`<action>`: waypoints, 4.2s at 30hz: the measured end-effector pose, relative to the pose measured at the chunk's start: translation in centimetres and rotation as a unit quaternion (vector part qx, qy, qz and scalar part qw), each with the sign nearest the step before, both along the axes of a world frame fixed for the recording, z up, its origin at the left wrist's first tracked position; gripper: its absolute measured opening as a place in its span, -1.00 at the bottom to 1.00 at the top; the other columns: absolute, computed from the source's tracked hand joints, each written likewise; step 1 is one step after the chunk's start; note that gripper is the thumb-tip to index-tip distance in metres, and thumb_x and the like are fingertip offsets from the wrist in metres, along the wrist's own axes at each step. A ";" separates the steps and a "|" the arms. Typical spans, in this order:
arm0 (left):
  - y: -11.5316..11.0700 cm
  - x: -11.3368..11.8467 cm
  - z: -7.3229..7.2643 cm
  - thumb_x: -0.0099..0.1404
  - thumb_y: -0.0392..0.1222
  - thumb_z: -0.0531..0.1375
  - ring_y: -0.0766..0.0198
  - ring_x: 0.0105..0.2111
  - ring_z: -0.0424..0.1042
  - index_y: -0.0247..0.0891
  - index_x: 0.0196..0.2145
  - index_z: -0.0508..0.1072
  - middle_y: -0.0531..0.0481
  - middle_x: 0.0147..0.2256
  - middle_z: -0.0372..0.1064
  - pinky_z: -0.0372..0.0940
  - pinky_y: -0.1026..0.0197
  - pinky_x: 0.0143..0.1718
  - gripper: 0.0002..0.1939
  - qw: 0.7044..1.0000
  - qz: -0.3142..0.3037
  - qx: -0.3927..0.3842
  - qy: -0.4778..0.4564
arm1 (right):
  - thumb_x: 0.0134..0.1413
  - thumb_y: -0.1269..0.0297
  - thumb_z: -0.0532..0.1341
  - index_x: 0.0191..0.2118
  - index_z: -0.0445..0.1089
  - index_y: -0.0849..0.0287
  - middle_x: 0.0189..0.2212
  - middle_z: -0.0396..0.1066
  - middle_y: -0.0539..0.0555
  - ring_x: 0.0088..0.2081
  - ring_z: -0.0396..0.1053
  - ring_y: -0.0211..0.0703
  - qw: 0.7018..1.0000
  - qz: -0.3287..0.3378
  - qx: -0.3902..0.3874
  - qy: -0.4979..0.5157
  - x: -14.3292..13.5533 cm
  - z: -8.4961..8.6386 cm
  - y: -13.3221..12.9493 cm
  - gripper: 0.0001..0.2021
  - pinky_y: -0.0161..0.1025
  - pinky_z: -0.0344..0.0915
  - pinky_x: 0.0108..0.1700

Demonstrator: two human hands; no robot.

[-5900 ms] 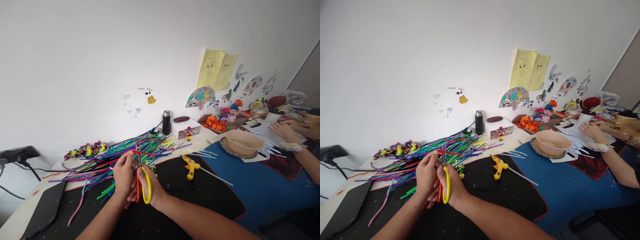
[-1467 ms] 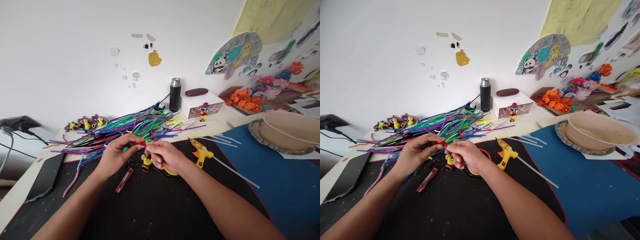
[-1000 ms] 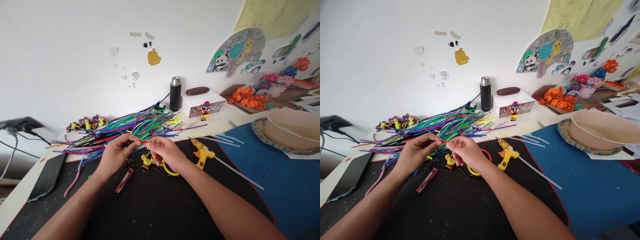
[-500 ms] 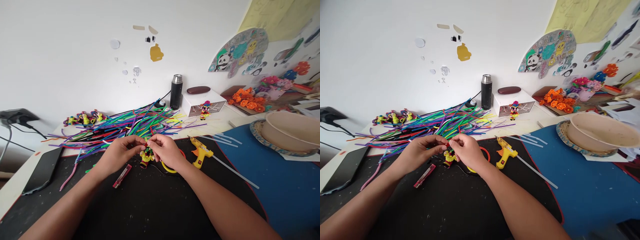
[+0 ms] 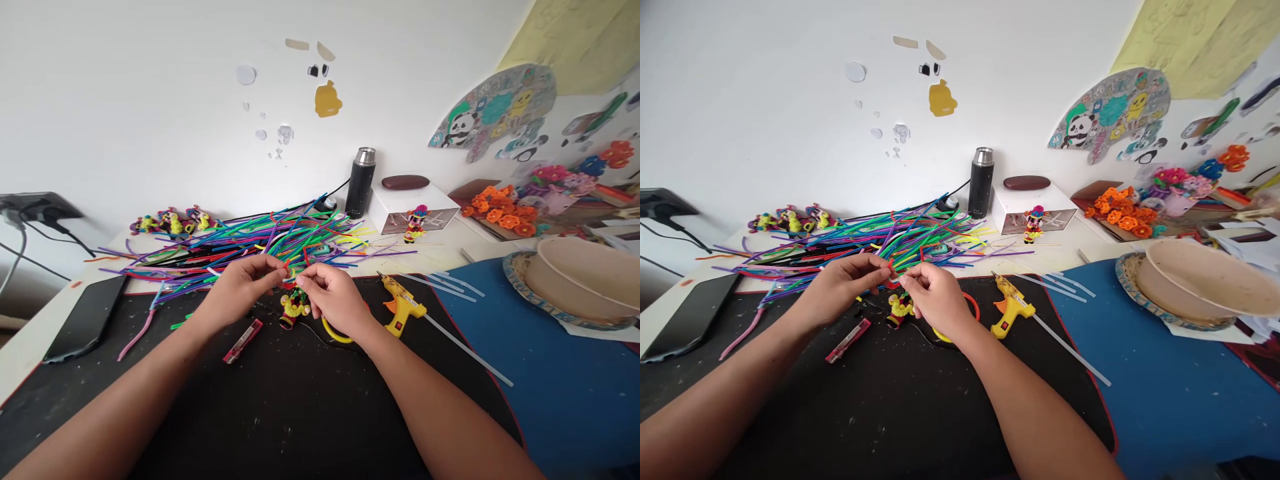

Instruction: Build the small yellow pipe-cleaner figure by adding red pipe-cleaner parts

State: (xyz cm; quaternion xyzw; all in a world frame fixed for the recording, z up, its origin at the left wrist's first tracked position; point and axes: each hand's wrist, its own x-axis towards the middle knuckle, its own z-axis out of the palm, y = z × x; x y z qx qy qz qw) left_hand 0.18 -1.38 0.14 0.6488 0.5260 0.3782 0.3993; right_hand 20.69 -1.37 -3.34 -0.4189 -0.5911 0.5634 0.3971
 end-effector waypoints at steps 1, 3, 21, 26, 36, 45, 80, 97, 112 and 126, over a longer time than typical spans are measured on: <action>0.1 -0.1 0.2 0.22 0.18 0.38 0.17 -0.40 0.47 -0.20 -0.32 0.62 -0.05 -0.36 0.57 0.37 0.22 -0.35 -0.63 1.000 0.014 0.001 -0.016 | 0.30 0.10 0.26 -0.25 0.41 0.14 -0.64 0.27 -0.17 -0.69 0.23 -0.35 1.000 0.014 0.003 -0.005 0.1 0.0 -0.1 -0.79 -0.37 0.12 -0.57; 0.2 -0.4 0.6 0.21 0.17 0.40 0.18 -0.38 0.47 -0.20 -0.33 0.61 -0.04 -0.35 0.55 0.37 0.22 -0.31 -0.64 0.999 0.032 0.006 -0.031 | 0.32 0.12 0.25 -0.25 0.43 0.14 -0.66 0.26 -0.17 -0.69 0.23 -0.35 0.997 0.068 -0.003 -0.025 0.2 0.2 -0.3 -0.80 -0.37 0.12 -0.57; 0.1 -0.5 0.8 0.26 0.15 0.36 0.22 -0.40 0.44 -0.25 -0.26 0.60 -0.01 -0.37 0.52 0.33 0.22 -0.33 -0.63 0.997 -0.067 -0.041 0.011 | 0.29 0.04 0.27 -0.20 0.51 0.18 -0.65 0.22 -0.14 -0.65 0.13 -0.35 0.998 0.055 0.008 -0.017 0.5 1.6 -0.7 -0.72 -0.37 0.06 -0.58; -0.3 -0.2 0.8 0.33 0.13 0.30 0.21 -0.37 0.43 -0.23 -0.29 0.58 0.01 -0.38 0.50 0.33 0.21 -0.28 -0.66 0.992 -0.109 -0.058 0.019 | 0.21 -0.05 0.31 -0.22 0.46 0.17 -0.67 0.19 -0.17 -0.69 0.07 -0.35 0.999 -0.002 -0.011 0.053 0.3 1.4 -0.1 -0.66 -0.35 0.04 -0.63; -0.7 0.0 0.7 0.37 0.14 0.25 0.28 -0.44 0.30 -0.24 -0.28 0.56 0.09 -0.45 0.42 0.17 0.26 -0.39 -0.64 0.987 -0.113 -0.053 0.097 | 0.20 0.03 0.31 -0.26 0.48 0.16 -0.62 0.25 -0.13 -0.65 0.15 -0.34 0.999 -0.022 0.028 0.031 0.0 0.7 -0.4 -0.73 -0.36 0.08 -0.61; -0.8 0.1 0.7 0.33 0.07 0.31 0.24 -0.42 0.40 -0.21 -0.01 0.48 0.08 -0.42 0.46 0.24 0.24 -0.40 -0.61 0.988 -0.133 -0.070 0.022 | 0.20 0.01 0.31 -0.30 0.44 0.15 -0.65 0.21 -0.15 -0.66 0.11 -0.34 0.997 -0.049 0.035 0.043 0.0 1.1 -0.7 -0.72 -0.36 0.08 -0.62; -1.1 -1.2 2.8 0.48 0.01 0.15 0.19 -0.35 0.51 -0.17 -0.23 0.59 0.00 -0.34 0.58 0.27 0.25 -0.30 -0.72 0.955 -0.107 0.172 0.218 | 0.32 0.18 0.19 -0.29 0.45 0.13 -0.65 0.15 -0.14 -0.60 0.10 -0.28 0.954 -0.051 0.241 -0.172 0.2 1.2 -1.4 -0.81 -0.27 0.01 -0.46; -1.2 -0.4 2.1 0.40 0.19 0.22 0.24 -0.43 0.41 -0.21 -0.30 0.53 0.04 -0.43 0.47 0.30 0.26 -0.34 -0.61 0.996 -0.033 0.060 0.054 | 0.20 -0.10 0.32 -0.25 0.41 0.12 -0.65 0.22 -0.17 -0.70 0.13 -0.35 0.997 -0.040 0.049 0.050 -0.2 1.7 -1.1 -0.65 -0.35 0.10 -0.63; -1.7 0.2 2.3 0.41 0.13 0.20 0.25 -0.43 0.40 -0.22 -0.30 0.54 0.05 -0.44 0.48 0.29 0.26 -0.36 -0.64 0.993 -0.051 0.061 0.083 | 0.18 -0.06 0.32 -0.29 0.38 0.12 -0.67 0.19 -0.18 -0.71 0.10 -0.35 0.995 -0.057 0.048 0.065 -0.4 1.4 -1.3 -0.67 -0.35 0.07 -0.64; -1.0 -0.6 2.0 0.42 0.06 0.21 0.23 -0.43 0.44 -0.18 -0.30 0.62 0.05 -0.42 0.53 0.24 0.27 -0.38 -0.69 0.975 -0.114 0.063 0.178 | 0.15 0.34 0.25 -0.38 0.46 0.09 -0.67 0.09 -0.18 -0.61 0.02 -0.30 0.956 0.001 0.209 -0.205 0.1 1.1 -1.3 -0.91 -0.28 -0.06 -0.48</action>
